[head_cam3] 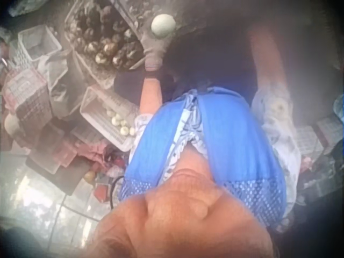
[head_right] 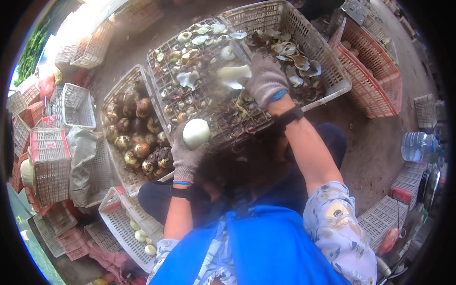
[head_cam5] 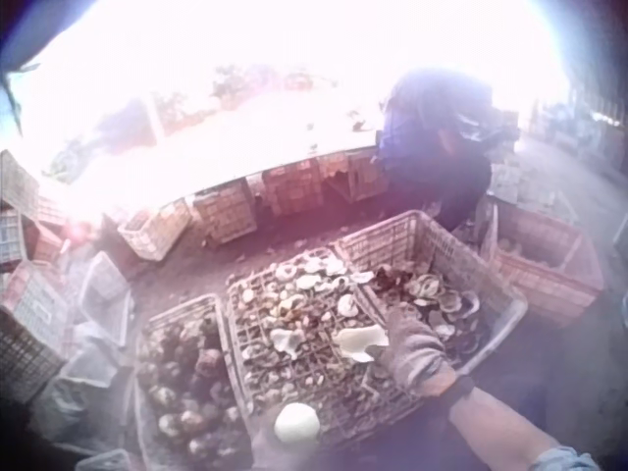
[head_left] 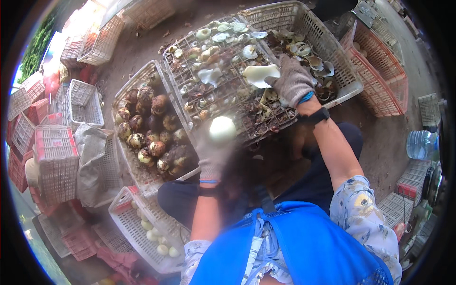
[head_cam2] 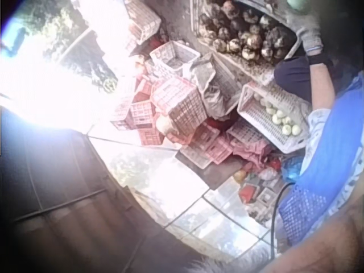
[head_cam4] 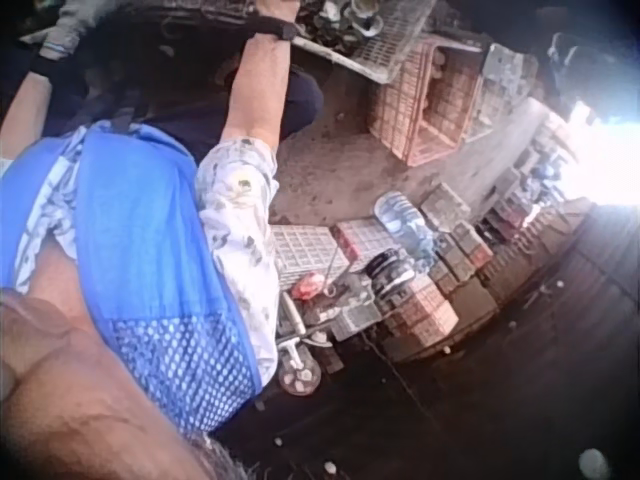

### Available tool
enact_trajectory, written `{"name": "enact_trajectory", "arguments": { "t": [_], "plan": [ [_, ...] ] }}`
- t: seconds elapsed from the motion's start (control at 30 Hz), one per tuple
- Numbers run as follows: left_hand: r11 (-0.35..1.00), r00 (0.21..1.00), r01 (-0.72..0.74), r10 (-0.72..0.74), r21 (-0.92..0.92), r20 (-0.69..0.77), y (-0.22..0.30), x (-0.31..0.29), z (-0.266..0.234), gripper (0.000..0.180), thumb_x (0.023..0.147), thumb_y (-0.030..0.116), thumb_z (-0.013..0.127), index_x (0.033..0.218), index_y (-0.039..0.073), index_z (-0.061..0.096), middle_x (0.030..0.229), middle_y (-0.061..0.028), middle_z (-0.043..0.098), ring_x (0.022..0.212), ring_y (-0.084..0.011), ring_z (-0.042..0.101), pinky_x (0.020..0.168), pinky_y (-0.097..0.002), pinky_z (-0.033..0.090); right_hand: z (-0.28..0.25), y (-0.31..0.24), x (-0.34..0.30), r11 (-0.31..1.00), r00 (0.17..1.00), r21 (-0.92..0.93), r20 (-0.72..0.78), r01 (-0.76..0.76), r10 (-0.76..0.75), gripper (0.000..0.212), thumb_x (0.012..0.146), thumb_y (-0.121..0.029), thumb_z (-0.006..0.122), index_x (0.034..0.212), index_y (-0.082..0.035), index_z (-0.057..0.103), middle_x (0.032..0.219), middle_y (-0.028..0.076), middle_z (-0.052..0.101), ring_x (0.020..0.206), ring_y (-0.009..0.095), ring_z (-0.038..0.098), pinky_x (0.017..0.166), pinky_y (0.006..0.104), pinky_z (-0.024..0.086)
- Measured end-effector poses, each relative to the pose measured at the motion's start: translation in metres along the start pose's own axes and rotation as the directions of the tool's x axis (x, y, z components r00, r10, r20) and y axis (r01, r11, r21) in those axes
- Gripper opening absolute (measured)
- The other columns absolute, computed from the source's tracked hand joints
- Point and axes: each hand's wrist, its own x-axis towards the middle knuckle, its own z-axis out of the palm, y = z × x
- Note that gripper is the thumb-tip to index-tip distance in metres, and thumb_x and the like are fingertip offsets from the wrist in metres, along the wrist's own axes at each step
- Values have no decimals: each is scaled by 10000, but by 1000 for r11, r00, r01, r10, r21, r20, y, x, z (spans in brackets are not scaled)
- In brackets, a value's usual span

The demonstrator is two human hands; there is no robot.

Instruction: The recorder is cleaning and peeling agricultural bulbs using a small tool while sitting in a processing area.

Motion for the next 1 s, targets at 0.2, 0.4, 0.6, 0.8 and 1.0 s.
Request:
{"name": "enact_trajectory", "arguments": {
  "t": [0.2,0.4,0.6,0.8,1.0],
  "plan": [
    [948,982,-181,191,263,-12,27,2,-3,891,663,205,883,1441,94,464,1371,-231,505,1264,-368,544,1029,-432,493,44,-59,-70,911,949,266,-76,315,-305,268,862,-126,586,1094,-1,631,894,223,663,836,388,634,767,471,533],
    [996,992,43,-32,84,-124,23,-5,-18,840,710,206,837,1442,63,452,1322,-235,518,1222,-403,564,1000,-444,499,72,-98,-90,706,843,626,532,-331,-77,366,817,-241,706,1135,-59,692,1087,229,708,1041,374,679,897,436,533],
    [990,985,138,-135,24,-106,-7,11,-36,813,654,199,941,1329,29,521,1277,-155,573,1128,-262,625,949,-361,541,86,-101,-94,661,833,660,545,-356,-95,460,811,-288,694,1178,-10,676,1114,269,690,1057,400,664,939,431,518],
    [979,989,98,-117,177,95,-8,19,-56,758,654,159,929,1286,26,534,1246,-161,594,1092,-266,649,958,-369,545,93,-120,-98,691,809,593,588,-415,-19,474,820,-325,684,1162,3,677,1117,290,681,1082,414,652,952,444,505],
    [724,893,445,-399,-527,207,-49,9,-57,659,752,88,821,1333,86,510,1302,-151,571,1094,-300,650,967,-419,553,103,-119,-90,878,818,412,573,-244,-42,333,843,-244,672,1082,-13,694,1109,273,683,1078,424,644,939,462,511]
  ]
}}
